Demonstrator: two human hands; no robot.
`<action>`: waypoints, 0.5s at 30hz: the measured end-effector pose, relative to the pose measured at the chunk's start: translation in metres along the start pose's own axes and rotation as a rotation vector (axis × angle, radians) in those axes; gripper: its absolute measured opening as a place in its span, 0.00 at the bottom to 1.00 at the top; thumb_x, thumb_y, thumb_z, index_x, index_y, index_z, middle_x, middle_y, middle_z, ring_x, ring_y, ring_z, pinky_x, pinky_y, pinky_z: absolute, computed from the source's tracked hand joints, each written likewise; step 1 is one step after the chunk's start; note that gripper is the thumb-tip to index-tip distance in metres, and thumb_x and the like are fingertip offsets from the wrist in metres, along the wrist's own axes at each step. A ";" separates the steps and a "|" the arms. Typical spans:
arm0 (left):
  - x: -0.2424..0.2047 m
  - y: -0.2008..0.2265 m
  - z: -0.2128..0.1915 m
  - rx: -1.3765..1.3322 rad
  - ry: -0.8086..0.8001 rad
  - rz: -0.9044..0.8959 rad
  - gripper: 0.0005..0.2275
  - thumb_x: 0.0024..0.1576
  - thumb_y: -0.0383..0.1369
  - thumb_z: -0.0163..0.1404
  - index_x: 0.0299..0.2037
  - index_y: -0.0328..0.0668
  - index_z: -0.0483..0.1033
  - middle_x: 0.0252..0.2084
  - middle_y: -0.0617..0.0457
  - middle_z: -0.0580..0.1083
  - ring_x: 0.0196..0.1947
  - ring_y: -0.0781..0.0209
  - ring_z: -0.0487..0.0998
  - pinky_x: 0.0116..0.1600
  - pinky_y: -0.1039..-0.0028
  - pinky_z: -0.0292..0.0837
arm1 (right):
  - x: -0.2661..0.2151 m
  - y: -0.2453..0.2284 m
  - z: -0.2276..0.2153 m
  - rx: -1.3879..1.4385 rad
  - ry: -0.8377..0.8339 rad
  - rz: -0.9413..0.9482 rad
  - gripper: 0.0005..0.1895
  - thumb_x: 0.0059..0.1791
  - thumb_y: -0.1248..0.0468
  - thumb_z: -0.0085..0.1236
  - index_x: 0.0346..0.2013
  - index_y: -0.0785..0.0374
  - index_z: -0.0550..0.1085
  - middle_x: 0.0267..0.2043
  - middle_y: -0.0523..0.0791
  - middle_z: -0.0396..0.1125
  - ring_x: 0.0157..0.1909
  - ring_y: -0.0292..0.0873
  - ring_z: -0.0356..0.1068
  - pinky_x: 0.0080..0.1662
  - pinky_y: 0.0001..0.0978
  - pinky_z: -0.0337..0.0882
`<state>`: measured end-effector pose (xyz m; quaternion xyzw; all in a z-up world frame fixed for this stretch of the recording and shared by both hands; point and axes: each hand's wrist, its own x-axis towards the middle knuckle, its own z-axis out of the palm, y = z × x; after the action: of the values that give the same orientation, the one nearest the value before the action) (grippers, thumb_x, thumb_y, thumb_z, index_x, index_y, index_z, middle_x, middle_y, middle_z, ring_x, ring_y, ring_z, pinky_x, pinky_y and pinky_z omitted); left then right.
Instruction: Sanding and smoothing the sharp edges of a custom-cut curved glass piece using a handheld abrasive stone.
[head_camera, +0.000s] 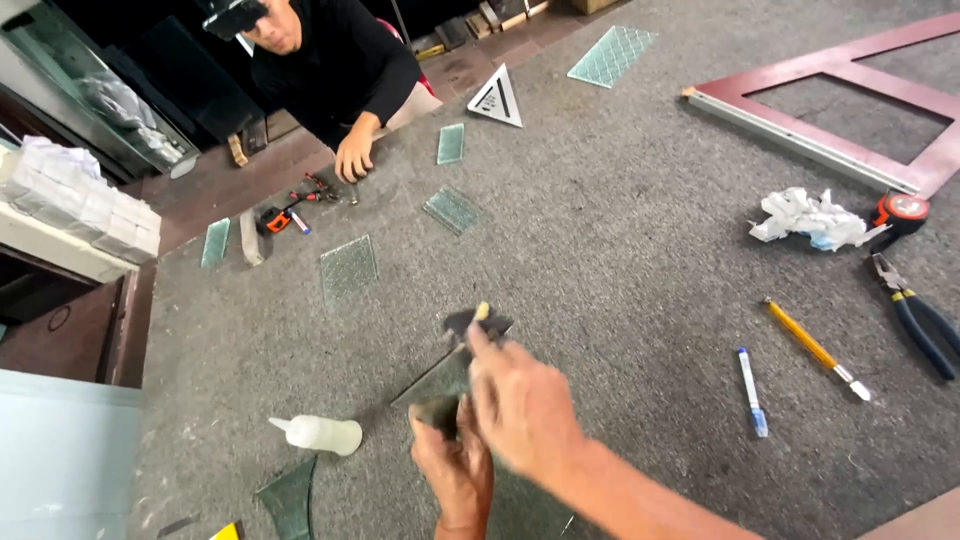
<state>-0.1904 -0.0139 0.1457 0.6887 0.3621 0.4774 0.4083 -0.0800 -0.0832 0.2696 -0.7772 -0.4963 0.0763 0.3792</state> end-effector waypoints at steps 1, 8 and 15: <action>-0.008 -0.006 -0.001 -0.122 0.015 -0.056 0.09 0.61 0.36 0.60 0.44 0.42 0.77 0.40 0.52 0.83 0.39 0.65 0.77 0.43 0.68 0.79 | -0.005 -0.005 -0.005 -0.022 -0.024 -0.022 0.26 0.60 0.66 0.41 0.73 0.68 0.70 0.37 0.55 0.78 0.17 0.44 0.68 0.16 0.37 0.65; -0.008 -0.021 0.002 -0.499 0.137 -0.456 0.15 0.74 0.43 0.44 0.39 0.44 0.73 0.34 0.51 0.78 0.34 0.60 0.74 0.38 0.61 0.75 | -0.004 -0.017 -0.008 -0.104 -0.085 -0.074 0.23 0.65 0.62 0.37 0.72 0.69 0.68 0.29 0.50 0.74 0.16 0.42 0.67 0.14 0.36 0.65; -0.014 -0.009 0.004 0.125 0.062 -0.044 0.18 0.58 0.51 0.58 0.46 0.48 0.72 0.32 0.60 0.80 0.32 0.69 0.72 0.34 0.64 0.73 | -0.010 -0.014 0.015 0.009 -0.012 -0.073 0.29 0.60 0.56 0.44 0.76 0.59 0.69 0.41 0.56 0.75 0.26 0.52 0.71 0.27 0.49 0.69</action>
<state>-0.1909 -0.0233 0.1319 0.6895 0.4186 0.4661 0.3635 -0.1025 -0.0808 0.2656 -0.7564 -0.5263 0.0695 0.3823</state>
